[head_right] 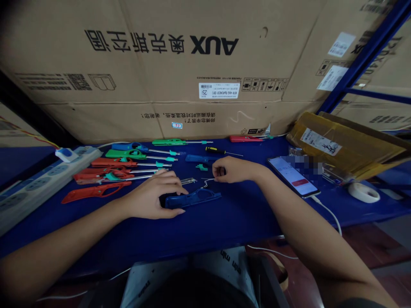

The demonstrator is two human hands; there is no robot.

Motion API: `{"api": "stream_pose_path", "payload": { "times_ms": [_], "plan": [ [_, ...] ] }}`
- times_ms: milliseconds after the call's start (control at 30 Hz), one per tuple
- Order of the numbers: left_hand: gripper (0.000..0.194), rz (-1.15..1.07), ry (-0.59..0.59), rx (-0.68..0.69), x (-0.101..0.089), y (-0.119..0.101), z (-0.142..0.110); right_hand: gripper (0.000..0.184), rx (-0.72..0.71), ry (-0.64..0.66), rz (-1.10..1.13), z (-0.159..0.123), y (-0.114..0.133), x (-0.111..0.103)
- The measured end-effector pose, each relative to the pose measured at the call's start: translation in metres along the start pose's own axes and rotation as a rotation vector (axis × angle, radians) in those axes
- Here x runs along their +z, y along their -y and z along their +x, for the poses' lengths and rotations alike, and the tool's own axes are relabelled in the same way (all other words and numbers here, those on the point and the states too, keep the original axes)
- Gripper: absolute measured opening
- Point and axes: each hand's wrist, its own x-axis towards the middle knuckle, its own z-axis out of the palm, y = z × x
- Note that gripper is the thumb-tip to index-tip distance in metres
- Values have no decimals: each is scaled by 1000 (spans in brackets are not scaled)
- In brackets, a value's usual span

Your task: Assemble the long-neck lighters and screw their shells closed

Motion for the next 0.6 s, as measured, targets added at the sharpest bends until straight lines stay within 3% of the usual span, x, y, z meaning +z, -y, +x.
{"api": "stream_pose_path", "payload": {
  "times_ms": [100,300,467,600],
  "plan": [
    [30,-31,-53,-22,2,-3,1,11,17,25,71,-2,1,-3],
    [19,-90,-286,-157,13,-5,12,18,35,-21,236,-1,8,0],
    [32,-21,-216,-268,13,-3,30,21,25,-40,365,2,5,6],
    [27,-54,-205,-260,14,-1,41,20,-46,-114,453,5,4,6]
  ]
}}
